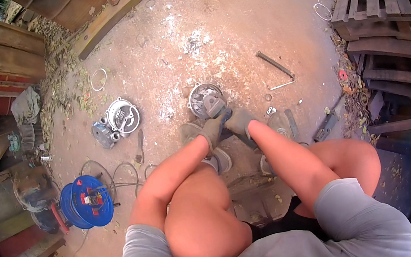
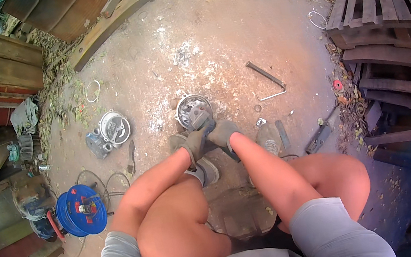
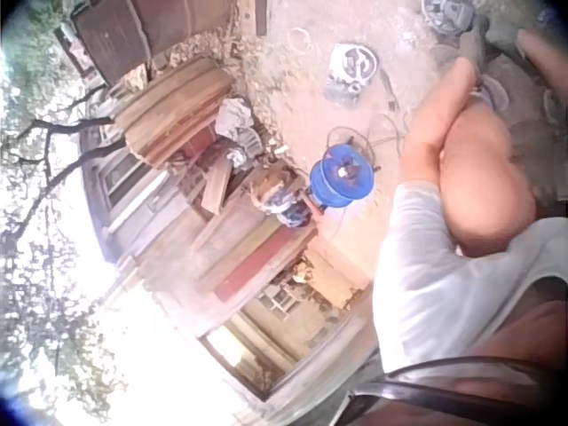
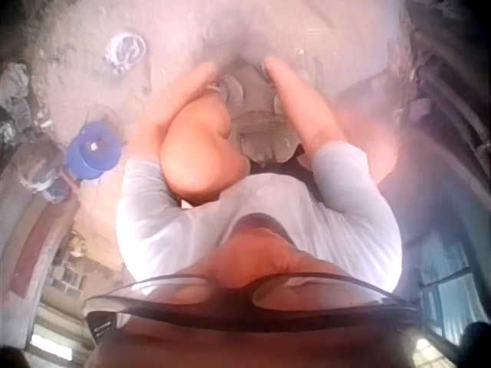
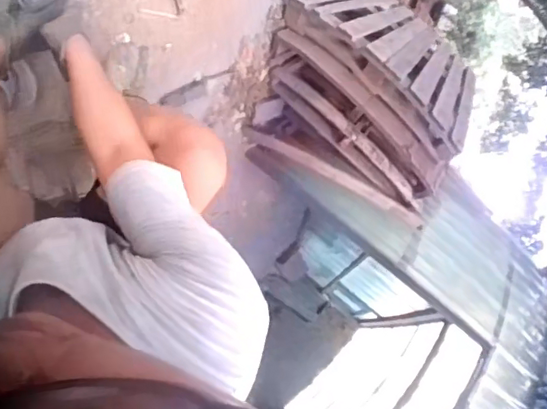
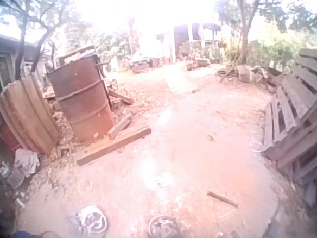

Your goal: The person sits on a stool and uses an angle grinder to smooth the surface of two circular metal parts placed on the ground. The person handles the parts one at a time, rotating them to grind different sections.

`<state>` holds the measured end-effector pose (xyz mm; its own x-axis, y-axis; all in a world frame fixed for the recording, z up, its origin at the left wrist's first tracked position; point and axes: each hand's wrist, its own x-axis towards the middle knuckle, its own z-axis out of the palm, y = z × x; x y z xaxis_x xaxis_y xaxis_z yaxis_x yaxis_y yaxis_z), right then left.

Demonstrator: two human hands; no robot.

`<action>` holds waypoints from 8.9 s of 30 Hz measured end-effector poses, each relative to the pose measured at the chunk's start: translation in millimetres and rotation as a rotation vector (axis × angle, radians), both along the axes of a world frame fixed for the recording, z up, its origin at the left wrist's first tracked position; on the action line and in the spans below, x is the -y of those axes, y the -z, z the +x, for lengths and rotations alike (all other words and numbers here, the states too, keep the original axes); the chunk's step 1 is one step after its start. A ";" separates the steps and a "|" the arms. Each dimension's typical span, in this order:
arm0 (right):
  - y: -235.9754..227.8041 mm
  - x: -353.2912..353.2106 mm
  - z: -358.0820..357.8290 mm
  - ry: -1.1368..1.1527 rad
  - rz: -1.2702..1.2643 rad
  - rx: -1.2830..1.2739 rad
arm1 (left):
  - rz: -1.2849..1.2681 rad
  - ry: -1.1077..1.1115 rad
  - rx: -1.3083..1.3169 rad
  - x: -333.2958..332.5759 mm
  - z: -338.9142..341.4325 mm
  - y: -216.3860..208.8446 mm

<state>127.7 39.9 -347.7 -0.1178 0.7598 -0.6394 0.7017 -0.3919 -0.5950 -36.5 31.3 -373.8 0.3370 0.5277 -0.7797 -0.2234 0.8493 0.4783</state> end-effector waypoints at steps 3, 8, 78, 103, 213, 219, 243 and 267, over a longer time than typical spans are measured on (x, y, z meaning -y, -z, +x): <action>-4.9 -4.5 -4.8 0.100 0.047 -0.043 | 0.116 0.116 -0.159 -9.9 -3.3 -33.0; -2.7 -23.4 -12.8 0.052 0.026 -0.057 | 0.036 0.130 0.037 -23.5 -26.4 23.3; 80.3 -16.9 -39.8 0.190 0.173 -0.318 | 0.436 -0.049 -0.220 -27.7 -33.4 65.1; 55.7 -69.6 -42.8 -0.148 0.084 -0.148 | 0.157 -0.297 0.066 -27.4 -38.1 72.1; 99.8 -28.5 -141.8 0.177 0.334 -0.046 | 0.535 0.063 -0.398 -40.4 -122.7 105.8; 92.7 -35.5 -138.4 0.160 0.322 -0.091 | 0.399 -0.139 -0.252 -40.6 -114.0 98.1; 53.8 -54.4 -133.8 -0.033 0.197 0.013 | 0.425 -0.091 -0.274 -28.3 -114.7 106.5; 44.4 -20.4 -49.6 0.441 0.465 -0.068 | 0.926 0.330 -1.070 -25.5 -80.6 62.4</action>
<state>78.0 60.2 -392.1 0.2404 0.9420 -0.2342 0.4879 -0.3258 -0.8098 -117.1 56.8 -436.1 0.0274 0.9866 -0.1606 0.7255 0.0908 0.6821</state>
